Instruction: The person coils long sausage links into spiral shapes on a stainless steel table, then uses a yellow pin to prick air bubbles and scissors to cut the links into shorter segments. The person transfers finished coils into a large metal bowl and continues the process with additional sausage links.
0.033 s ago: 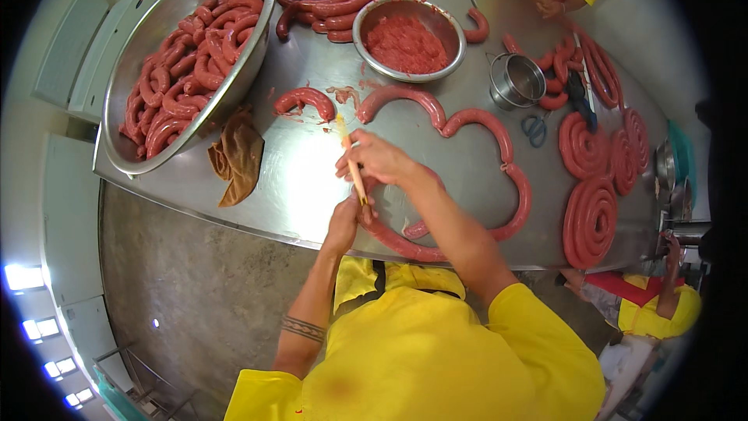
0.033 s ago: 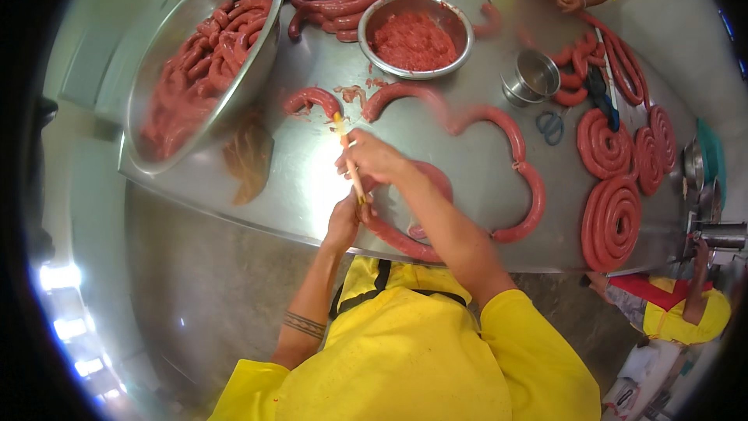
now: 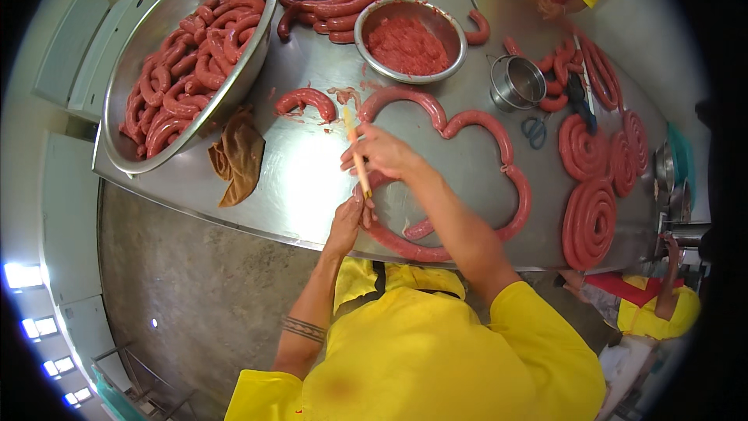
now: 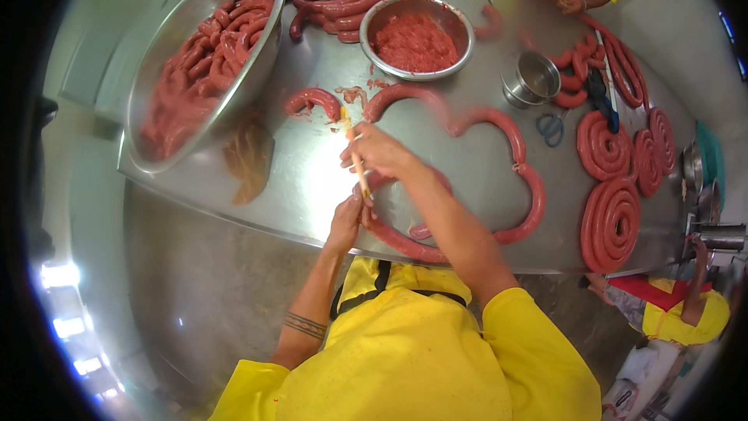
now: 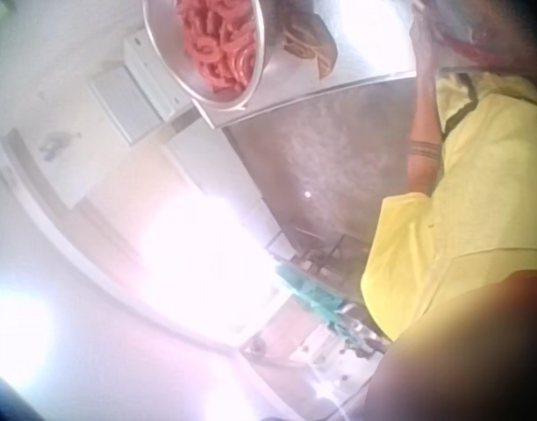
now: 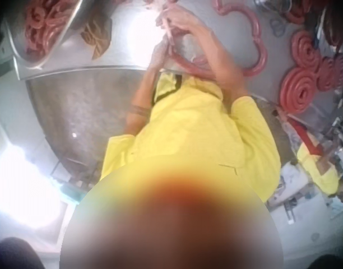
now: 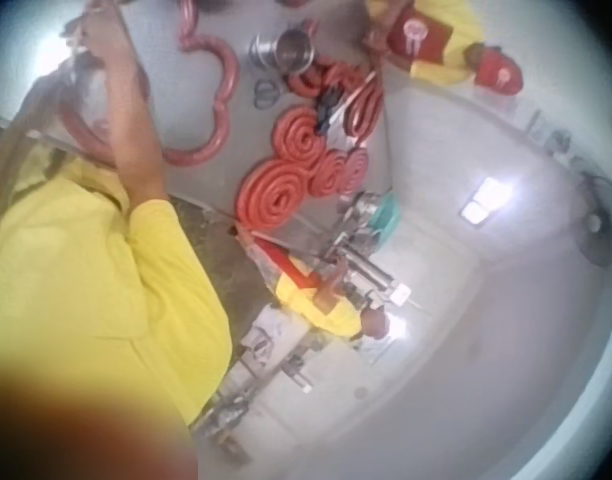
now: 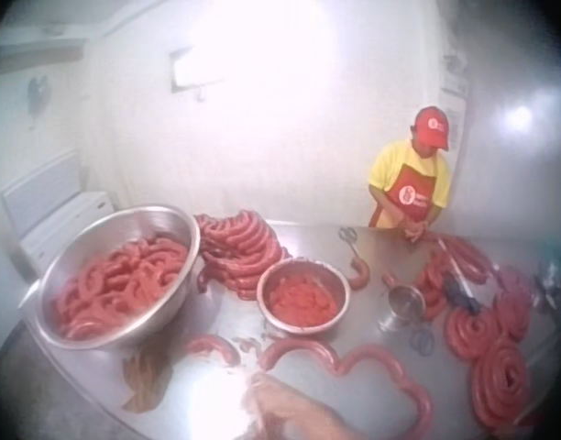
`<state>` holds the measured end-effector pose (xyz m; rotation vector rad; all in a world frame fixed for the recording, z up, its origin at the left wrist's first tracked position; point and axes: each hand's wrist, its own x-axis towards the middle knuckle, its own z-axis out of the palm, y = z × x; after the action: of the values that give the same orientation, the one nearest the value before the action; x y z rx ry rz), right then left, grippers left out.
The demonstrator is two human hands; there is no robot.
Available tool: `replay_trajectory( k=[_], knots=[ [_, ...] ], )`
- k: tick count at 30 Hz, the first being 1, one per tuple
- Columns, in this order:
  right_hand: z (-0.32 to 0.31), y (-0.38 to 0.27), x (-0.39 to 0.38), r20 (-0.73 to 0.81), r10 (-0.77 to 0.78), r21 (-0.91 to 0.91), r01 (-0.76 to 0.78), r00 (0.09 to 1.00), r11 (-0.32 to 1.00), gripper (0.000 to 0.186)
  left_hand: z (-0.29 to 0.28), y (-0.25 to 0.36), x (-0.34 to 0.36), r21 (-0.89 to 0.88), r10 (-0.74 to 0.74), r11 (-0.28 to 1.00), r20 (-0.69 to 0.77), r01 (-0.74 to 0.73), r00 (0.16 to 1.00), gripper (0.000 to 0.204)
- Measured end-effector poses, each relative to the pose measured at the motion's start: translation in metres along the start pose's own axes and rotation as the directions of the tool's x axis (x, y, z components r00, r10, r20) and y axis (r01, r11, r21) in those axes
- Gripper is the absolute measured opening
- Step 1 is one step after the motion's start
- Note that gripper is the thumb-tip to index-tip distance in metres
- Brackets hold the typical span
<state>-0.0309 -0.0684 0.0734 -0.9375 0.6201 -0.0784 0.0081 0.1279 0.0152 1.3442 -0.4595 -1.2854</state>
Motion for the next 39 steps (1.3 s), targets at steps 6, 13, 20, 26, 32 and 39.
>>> replay_trajectory(
  k=[6, 13, 20, 26, 32, 39],
  knots=[
    [-0.071, -0.065, -0.046, -0.171, -0.132, -0.365, 0.062, 0.976, 0.929, 0.027, -0.014, -0.019, 0.012, -0.291, 0.033, 0.957, 0.050, -0.017, 0.998, 0.037],
    [-0.109, -0.002, -0.209, 0.337, -0.243, -0.919, 0.374, 0.910, 0.125, 0.027, -0.012, -0.007, 0.027, -0.654, -0.117, 0.722, 0.209, 0.228, 0.971, 0.028],
    [-0.071, 0.089, -0.175, -0.428, -0.189, -0.507, -0.062, 0.884, 0.860, 0.027, 0.003, 0.027, 0.025, 0.733, 0.068, 0.656, -0.296, 0.181, 0.953, 0.023],
    [-0.017, 0.048, -0.051, 0.200, -0.524, -0.908, 0.358, 0.828, 0.219, 0.037, -0.014, 0.042, 0.008, 0.972, 0.580, 0.072, 0.143, -0.225, 0.802, 0.014],
    [0.030, 0.044, -0.046, 0.105, -0.565, -0.442, 0.548, 0.818, 0.710, 0.032, -0.016, 0.042, 0.012, 0.237, 0.186, 0.961, -0.163, -0.145, 0.969, 0.032],
    [-0.051, -0.082, -0.130, -0.487, -0.643, 0.248, 0.799, 0.592, 0.548, 0.024, -0.015, 0.039, 0.001, 0.802, 0.247, 0.587, -0.049, -0.109, 0.968, 0.025]
  ],
)
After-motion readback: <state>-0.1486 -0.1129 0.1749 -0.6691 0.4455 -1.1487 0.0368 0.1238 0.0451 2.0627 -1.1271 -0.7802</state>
